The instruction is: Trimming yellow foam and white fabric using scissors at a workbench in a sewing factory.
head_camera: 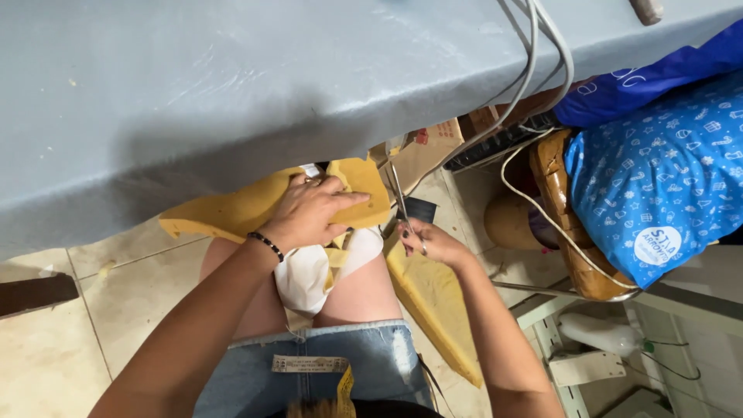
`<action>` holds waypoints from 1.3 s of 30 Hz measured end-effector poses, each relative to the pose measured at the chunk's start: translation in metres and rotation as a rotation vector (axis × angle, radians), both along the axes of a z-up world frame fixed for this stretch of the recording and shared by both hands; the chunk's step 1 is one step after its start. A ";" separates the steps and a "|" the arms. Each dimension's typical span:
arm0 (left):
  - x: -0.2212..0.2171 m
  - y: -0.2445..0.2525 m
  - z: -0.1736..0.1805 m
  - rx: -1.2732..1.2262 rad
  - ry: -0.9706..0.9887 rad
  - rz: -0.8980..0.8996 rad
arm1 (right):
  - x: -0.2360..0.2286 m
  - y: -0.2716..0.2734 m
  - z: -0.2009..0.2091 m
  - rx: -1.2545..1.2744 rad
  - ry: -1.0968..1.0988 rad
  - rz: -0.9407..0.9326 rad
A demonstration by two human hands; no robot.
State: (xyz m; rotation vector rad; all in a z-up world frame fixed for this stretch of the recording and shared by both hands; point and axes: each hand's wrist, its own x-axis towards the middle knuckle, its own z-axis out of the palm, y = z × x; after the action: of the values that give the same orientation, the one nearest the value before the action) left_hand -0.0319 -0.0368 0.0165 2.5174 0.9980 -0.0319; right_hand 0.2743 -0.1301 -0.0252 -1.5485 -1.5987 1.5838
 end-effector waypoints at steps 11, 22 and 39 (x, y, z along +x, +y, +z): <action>-0.007 0.009 0.005 -0.105 -0.020 -0.065 | -0.037 0.049 0.046 -0.054 -0.151 0.152; -0.008 0.009 -0.004 -0.038 -0.035 -0.017 | -0.033 0.004 -0.023 0.072 0.003 -0.168; -0.029 0.033 0.021 -0.272 -0.140 -0.034 | -0.002 0.006 -0.006 -0.004 0.003 0.139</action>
State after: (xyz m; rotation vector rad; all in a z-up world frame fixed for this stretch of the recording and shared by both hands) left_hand -0.0607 -0.0041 0.0375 2.2552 0.8348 -0.0011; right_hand 0.2728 -0.1243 -0.0308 -1.4643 -1.7361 1.6613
